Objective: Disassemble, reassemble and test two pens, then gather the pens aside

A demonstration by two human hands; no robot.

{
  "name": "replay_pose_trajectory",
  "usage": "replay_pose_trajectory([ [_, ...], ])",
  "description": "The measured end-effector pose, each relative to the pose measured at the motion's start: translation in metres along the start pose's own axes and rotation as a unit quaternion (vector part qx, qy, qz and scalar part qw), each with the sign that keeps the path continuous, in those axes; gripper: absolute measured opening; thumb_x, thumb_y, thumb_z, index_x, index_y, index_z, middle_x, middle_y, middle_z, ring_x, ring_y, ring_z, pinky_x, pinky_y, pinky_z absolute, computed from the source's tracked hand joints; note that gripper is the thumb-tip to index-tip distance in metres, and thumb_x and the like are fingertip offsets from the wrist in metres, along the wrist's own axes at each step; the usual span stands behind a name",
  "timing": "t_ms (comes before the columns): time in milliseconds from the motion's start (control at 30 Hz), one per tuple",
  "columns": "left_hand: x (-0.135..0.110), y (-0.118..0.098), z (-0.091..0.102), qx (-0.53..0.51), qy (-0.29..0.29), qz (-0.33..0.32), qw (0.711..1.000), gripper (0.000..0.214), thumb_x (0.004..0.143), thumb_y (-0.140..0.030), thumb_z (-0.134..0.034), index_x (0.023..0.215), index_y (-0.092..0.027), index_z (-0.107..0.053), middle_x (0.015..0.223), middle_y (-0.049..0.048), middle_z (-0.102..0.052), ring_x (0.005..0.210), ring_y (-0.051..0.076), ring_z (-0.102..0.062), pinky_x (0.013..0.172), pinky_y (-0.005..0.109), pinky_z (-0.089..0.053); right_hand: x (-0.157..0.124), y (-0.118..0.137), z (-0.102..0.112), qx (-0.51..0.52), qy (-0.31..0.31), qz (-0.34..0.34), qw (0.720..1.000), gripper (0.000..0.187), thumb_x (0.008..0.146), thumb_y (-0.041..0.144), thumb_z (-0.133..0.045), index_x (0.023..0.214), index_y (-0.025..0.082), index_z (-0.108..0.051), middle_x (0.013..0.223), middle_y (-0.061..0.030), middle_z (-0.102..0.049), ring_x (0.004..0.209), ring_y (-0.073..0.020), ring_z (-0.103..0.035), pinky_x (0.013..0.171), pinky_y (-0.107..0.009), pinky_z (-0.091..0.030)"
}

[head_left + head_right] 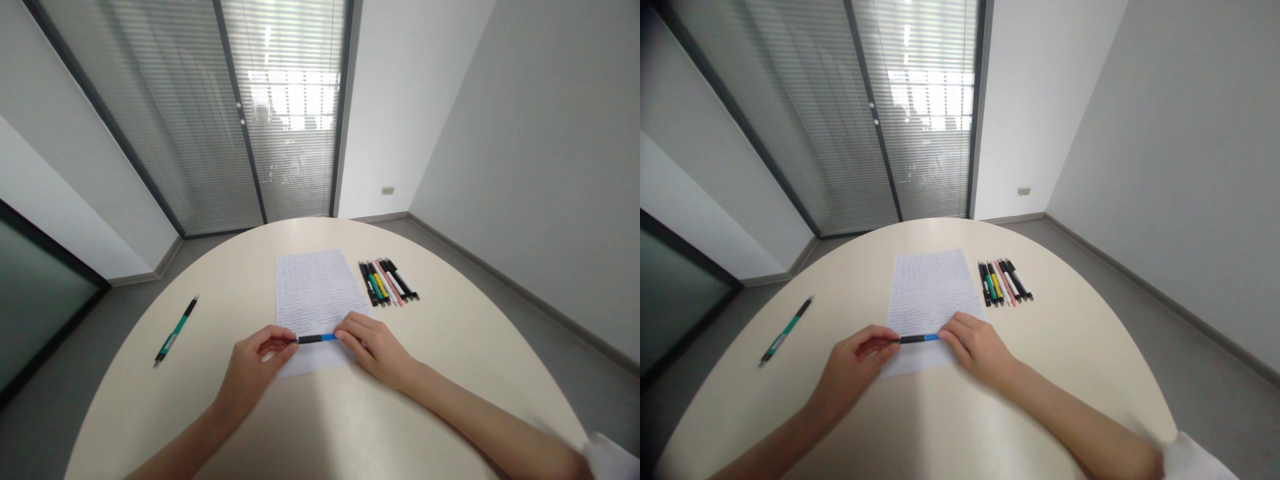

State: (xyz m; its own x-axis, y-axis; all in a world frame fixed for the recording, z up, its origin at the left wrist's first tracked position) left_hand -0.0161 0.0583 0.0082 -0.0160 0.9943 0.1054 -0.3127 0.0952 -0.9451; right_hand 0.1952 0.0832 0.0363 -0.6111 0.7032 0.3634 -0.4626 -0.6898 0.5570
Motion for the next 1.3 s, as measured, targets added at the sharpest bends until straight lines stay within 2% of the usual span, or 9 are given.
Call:
replay_pose_trajectory([
  [200,0.000,0.001,0.000,0.001,-0.001,0.000,1.000,0.013,0.077,-0.028,-0.071,0.086,-0.019,-0.071,0.083,0.0034,-0.074,0.077,0.018,-0.071,0.076,0.026,-0.058,-0.001,-0.007,0.000,0.023,-0.007,-0.048,0.999,0.020,0.092,0.034,-0.057,0.106,0.019,-0.053,0.089,-0.0045,-0.062,0.072,-0.0160,-0.058,0.066,-0.028,-0.046],
  [300,0.000,0.000,0.000,-0.008,-0.002,0.004,1.000,0.014,0.076,-0.027,-0.072,0.086,-0.018,-0.071,0.083,0.0035,-0.074,0.077,0.018,-0.071,0.077,0.026,-0.058,-0.002,-0.006,0.002,0.021,-0.019,-0.033,0.999,0.012,0.096,0.031,-0.051,0.096,0.019,-0.055,0.083,-0.0035,-0.060,0.067,-0.0146,-0.054,0.063,-0.027,-0.044],
  [433,0.000,-0.001,0.001,-0.018,-0.012,0.012,1.000,0.015,0.076,-0.029,-0.072,0.086,-0.018,-0.070,0.082,0.0040,-0.075,0.077,0.018,-0.072,0.077,0.027,-0.058,-0.002,-0.002,0.001,0.024,-0.003,0.003,1.000,0.022,0.100,0.032,-0.043,0.099,0.020,-0.061,0.085,-0.0061,-0.061,0.078,-0.0173,-0.058,0.069,-0.029,-0.046],
  [567,0.001,-0.002,0.002,-0.020,-0.022,0.013,0.999,0.015,0.076,-0.030,-0.072,0.085,-0.018,-0.070,0.081,0.0041,-0.075,0.077,0.019,-0.072,0.076,0.028,-0.059,-0.004,-0.006,0.001,0.031,-0.022,-0.018,0.999,0.022,0.095,0.034,-0.054,0.110,0.020,-0.056,0.090,-0.0057,-0.061,0.072,-0.0155,-0.056,0.066,-0.027,-0.046],
  [700,0.000,-0.002,0.001,-0.017,-0.019,0.007,1.000,0.015,0.077,-0.031,-0.071,0.085,-0.018,-0.070,0.080,0.0038,-0.074,0.077,0.019,-0.072,0.076,0.028,-0.059,-0.006,-0.010,0.003,0.048,-0.045,-0.037,0.997,0.015,0.094,0.035,-0.055,0.098,0.021,-0.059,0.082,-0.0029,-0.063,0.065,-0.0137,-0.053,0.062,-0.026,-0.043],
  [900,-0.001,-0.004,0.001,-0.012,-0.009,-0.011,1.000,0.013,0.079,-0.031,-0.070,0.082,-0.018,-0.070,0.080,0.0036,-0.074,0.078,0.018,-0.071,0.076,0.026,-0.058,-0.001,-0.016,0.006,0.141,-0.044,-0.112,0.983,0.026,0.092,0.041,-0.057,0.080,0.019,-0.066,0.061,0.0003,-0.061,0.054,-0.0124,-0.051,0.055,-0.025,-0.037],
  [1000,-0.002,-0.006,-0.001,-0.009,0.002,-0.012,1.000,0.011,0.079,-0.029,-0.070,0.082,-0.018,-0.070,0.080,0.0033,-0.074,0.075,0.017,-0.070,0.073,0.025,-0.057,-0.002,-0.023,0.005,0.287,-0.086,-0.209,0.931,0.026,0.078,0.042,-0.074,0.088,0.019,-0.065,0.058,0.0029,-0.059,0.049,-0.0109,-0.048,0.049,-0.024,-0.033],
  [1133,-0.007,-0.017,-0.012,0.010,0.048,-0.042,0.998,0.006,0.078,-0.024,-0.068,0.079,-0.018,-0.069,0.074,0.0025,-0.072,0.070,0.017,-0.068,0.069,0.024,-0.055,-0.004,-0.021,-0.015,0.554,-0.087,-0.277,0.780,0.037,0.073,0.044,-0.078,0.093,0.016,-0.064,0.058,0.0062,-0.047,0.048,-0.0076,-0.039,0.048,-0.022,-0.034],
  [1300,-0.016,-0.030,-0.025,0.086,0.127,-0.098,0.983,0.007,0.080,-0.021,-0.063,0.077,-0.018,-0.068,0.071,0.0016,-0.069,0.066,0.015,-0.063,0.066,0.023,-0.049,-0.001,-0.021,-0.017,0.664,-0.112,-0.278,0.685,0.024,0.084,0.042,-0.066,0.084,0.020,-0.056,0.081,-0.0020,-0.056,0.074,-0.0149,-0.054,0.077,-0.034,-0.051],
])
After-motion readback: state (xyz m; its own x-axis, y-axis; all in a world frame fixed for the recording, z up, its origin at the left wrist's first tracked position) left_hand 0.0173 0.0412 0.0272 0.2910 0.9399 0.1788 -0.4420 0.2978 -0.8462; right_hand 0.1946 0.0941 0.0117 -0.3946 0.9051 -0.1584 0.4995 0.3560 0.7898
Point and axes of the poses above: each hand's wrist, its own x-axis towards the middle knuckle, its own z-axis out of the back of the hand, y = z × x, the point moved 6 cm from there along x, towards the middle knuckle
